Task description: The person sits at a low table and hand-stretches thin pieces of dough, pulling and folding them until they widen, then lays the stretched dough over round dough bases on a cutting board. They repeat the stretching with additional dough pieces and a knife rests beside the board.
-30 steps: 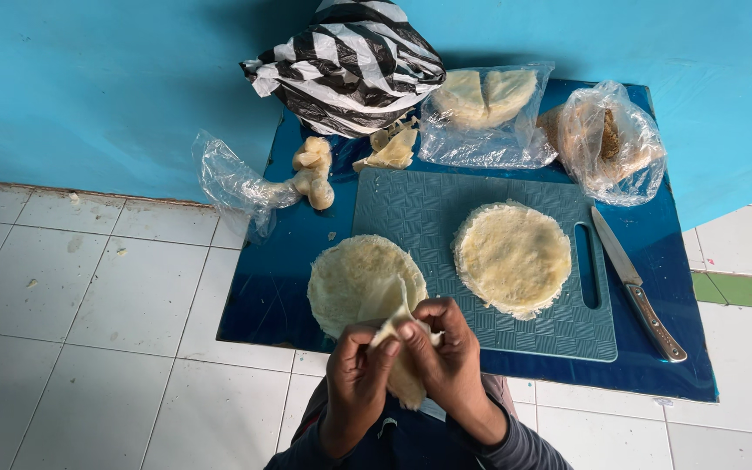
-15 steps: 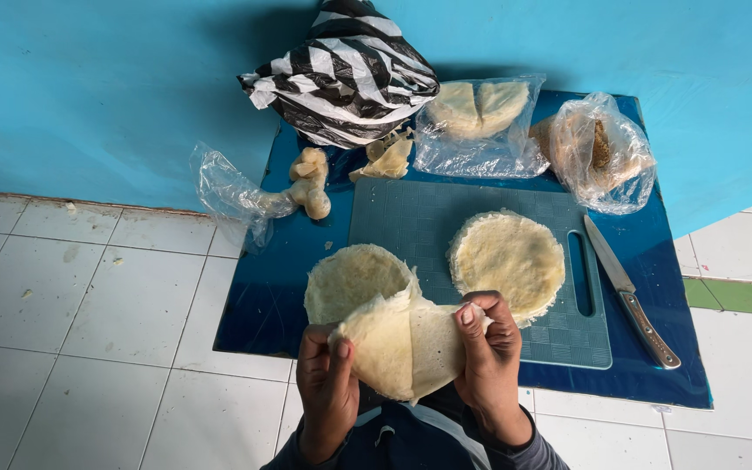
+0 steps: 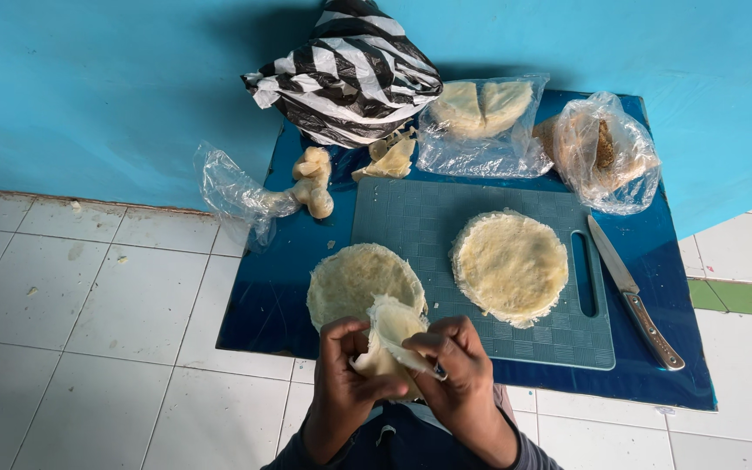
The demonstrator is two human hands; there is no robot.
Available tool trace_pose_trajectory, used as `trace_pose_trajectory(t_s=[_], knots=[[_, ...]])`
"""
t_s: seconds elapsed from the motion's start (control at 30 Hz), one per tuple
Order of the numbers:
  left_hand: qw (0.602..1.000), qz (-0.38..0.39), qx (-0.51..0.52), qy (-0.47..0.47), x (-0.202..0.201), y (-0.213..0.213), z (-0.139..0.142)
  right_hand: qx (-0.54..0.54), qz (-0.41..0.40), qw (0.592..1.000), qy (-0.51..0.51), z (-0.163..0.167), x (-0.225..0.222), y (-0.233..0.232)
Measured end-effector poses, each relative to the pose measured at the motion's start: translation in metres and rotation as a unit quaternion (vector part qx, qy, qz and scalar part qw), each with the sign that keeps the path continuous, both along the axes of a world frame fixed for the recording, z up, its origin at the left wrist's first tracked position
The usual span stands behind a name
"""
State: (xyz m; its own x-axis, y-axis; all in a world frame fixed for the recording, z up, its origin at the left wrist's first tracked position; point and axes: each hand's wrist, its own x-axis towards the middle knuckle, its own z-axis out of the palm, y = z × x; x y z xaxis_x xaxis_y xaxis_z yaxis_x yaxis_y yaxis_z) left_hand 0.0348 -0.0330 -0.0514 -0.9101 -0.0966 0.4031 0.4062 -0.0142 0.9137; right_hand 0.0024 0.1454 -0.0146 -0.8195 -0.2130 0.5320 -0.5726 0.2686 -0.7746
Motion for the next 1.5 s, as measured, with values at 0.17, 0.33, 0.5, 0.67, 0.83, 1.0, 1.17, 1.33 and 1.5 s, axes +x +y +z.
trace_pose_trajectory(t_s=[0.17,0.33,0.5,0.67,0.83,1.0,1.17,1.33,1.5], knots=[[0.979,0.137,-0.154,-0.003,0.001,-0.008,0.013,0.033,-0.036,0.98,0.193,0.011,0.0,-0.007],[0.915,0.223,-0.3,0.151,0.003,-0.004,0.019,0.014,-0.003,0.966,0.26,0.005,0.002,-0.011],[0.932,0.215,-0.256,0.139,0.007,-0.003,0.014,-0.013,-0.018,0.977,0.213,-0.005,0.008,-0.01],[0.955,0.204,-0.189,0.105,0.008,0.002,0.005,-0.03,-0.028,0.977,0.209,-0.012,0.013,-0.012],[0.918,0.258,-0.229,0.194,0.008,0.005,0.006,-0.043,-0.005,0.978,0.206,-0.016,0.017,-0.02],[0.917,0.214,-0.266,0.206,0.012,0.0,0.007,-0.065,-0.005,0.991,0.114,-0.01,0.013,-0.021],[0.919,0.194,-0.27,0.213,0.007,0.001,0.0,-0.052,0.075,0.994,0.063,-0.002,0.009,-0.01],[0.903,0.212,-0.293,0.231,0.004,0.001,-0.007,-0.029,0.02,0.997,0.063,-0.005,0.007,-0.004],[0.895,0.227,-0.319,0.213,0.005,0.002,-0.013,0.025,-0.06,0.98,0.189,-0.011,0.007,-0.003]])
